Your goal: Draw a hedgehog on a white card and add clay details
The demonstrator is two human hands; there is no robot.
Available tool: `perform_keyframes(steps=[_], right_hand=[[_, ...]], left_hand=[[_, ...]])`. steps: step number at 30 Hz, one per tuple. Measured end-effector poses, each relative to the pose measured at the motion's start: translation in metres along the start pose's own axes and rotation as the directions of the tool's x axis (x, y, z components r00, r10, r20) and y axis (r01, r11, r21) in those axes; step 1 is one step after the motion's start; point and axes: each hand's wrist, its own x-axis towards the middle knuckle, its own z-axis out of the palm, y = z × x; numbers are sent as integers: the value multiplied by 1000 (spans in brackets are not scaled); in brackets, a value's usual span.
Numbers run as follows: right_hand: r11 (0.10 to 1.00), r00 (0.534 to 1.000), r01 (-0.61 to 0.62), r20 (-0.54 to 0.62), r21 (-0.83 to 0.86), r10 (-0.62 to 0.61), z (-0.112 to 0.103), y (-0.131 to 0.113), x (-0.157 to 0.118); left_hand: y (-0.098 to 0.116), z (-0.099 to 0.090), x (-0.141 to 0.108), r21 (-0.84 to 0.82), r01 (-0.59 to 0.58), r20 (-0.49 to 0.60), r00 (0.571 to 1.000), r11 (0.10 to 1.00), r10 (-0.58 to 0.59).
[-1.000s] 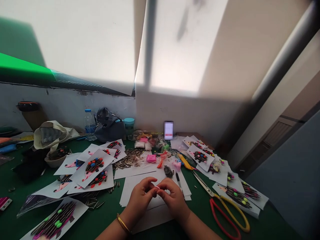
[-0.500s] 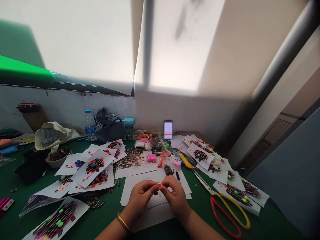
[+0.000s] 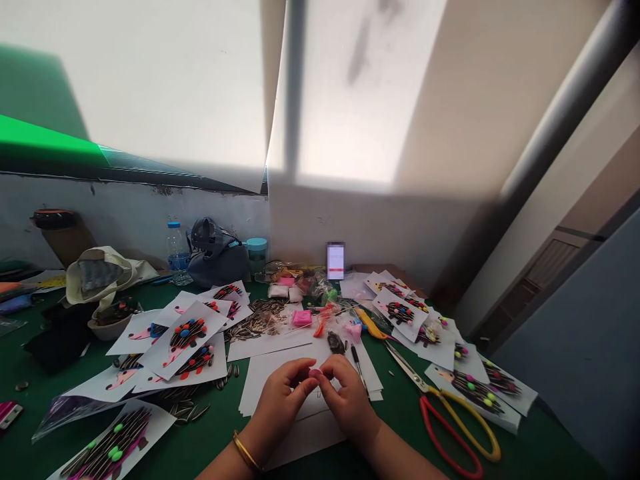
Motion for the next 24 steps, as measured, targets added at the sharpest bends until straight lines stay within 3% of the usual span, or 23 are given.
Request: perform_keyframes(steps=[8, 16, 24], right_hand=[[998, 997, 58, 44, -21, -57, -2, -2, -1], [997, 998, 64, 30, -42, -63, -1, 4, -2], [999, 999, 36, -5, -29, -37, -3, 4, 0]], left_hand=[[5, -3, 1, 108, -18, -64, 998, 994, 25], [2, -2, 2, 94, -12, -5, 1000, 996, 13], [4, -3, 2, 57, -80, 83, 994, 995, 75]])
